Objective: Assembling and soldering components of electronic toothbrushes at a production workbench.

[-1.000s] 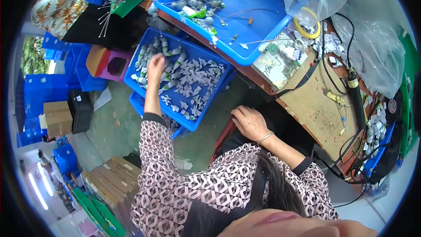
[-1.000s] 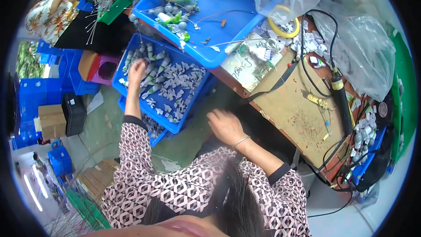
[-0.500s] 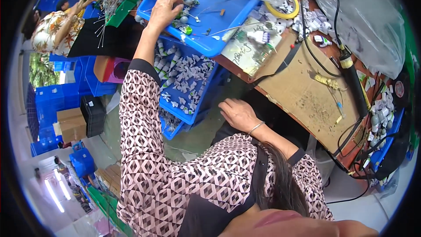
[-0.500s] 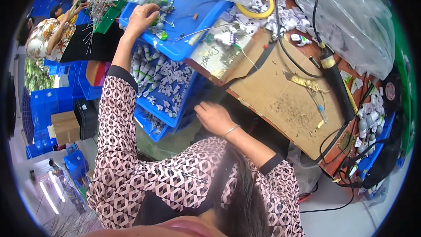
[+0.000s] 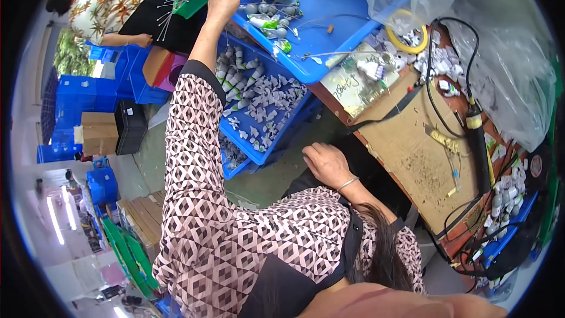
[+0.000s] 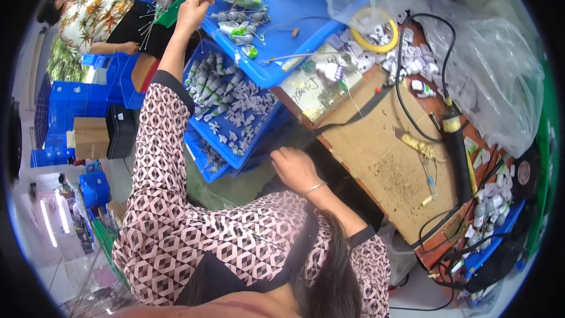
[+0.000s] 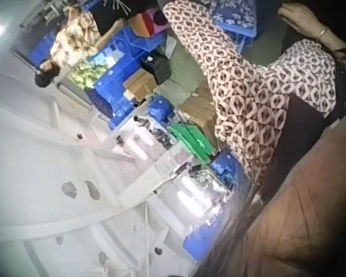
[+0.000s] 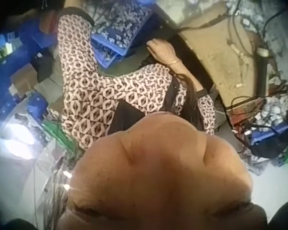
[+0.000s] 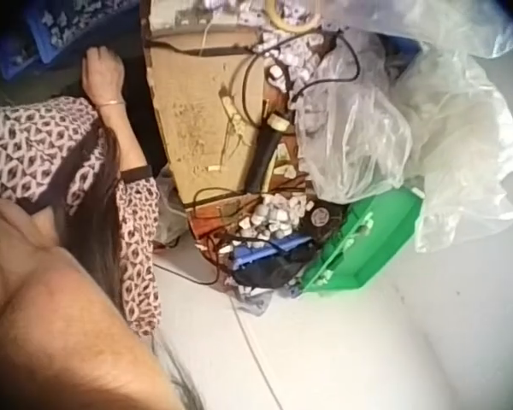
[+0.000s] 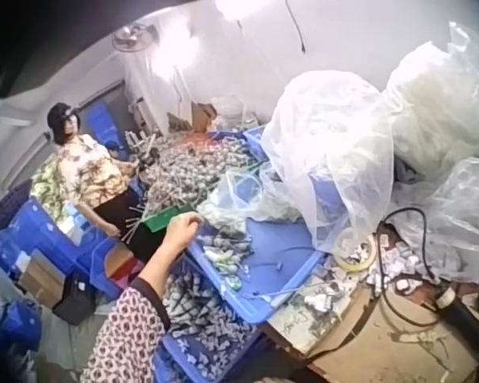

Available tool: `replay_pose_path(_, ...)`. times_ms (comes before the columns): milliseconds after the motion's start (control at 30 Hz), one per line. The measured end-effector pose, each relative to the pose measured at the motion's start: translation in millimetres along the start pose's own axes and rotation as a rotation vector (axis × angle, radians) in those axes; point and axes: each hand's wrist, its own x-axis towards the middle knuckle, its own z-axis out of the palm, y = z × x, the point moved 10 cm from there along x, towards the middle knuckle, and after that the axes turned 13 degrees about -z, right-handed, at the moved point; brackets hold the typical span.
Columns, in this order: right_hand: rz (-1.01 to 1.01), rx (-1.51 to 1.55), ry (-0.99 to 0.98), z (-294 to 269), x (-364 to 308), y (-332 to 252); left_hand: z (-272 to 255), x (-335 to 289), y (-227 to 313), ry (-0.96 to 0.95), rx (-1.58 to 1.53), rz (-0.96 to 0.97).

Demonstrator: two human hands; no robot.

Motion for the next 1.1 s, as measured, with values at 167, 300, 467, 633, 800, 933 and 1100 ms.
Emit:
replay_pose_path(167, 0.027, 0.035, 0.003, 1.6, -1.7, 3.2, 36.1, 8.9, -9.2, -0.199, 0.137, 0.084)
replay_pose_path(300, 0.052, 0.062, -0.011, 1.4, 0.4, 7.9, 77.3, 5.9, -13.8, -0.445, 0.398, 0.054)
replay_pose_path(467, 0.062, 0.103, -0.024, 3.1, 2.7, 11.0, 83.2, 10.0, -17.3, -0.556, 0.13, 0.093)
replay_pose_path(633, 0.074, 0.115, -0.019, 3.6, 1.4, 15.5, 26.4, -8.8, 12.8, -0.65, -0.523, -0.129)
replay_pose_path(800, 0.051, 0.109, -0.034, 7.3, -0.4, 14.2, 4.9, -9.1, 1.8, -0.614, -0.806, -0.171)
replay_pose_path(933, 0.037, 0.111, -0.012, 5.0, 1.1, 11.8, 5.4, -8.5, -3.3, -0.628, -0.74, -0.15)
replay_pose_path(1100, 0.04, 0.114, -0.012, 4.4, 1.0, 11.8, 2.0, -18.9, 12.7, -0.741, -0.846, -0.115)
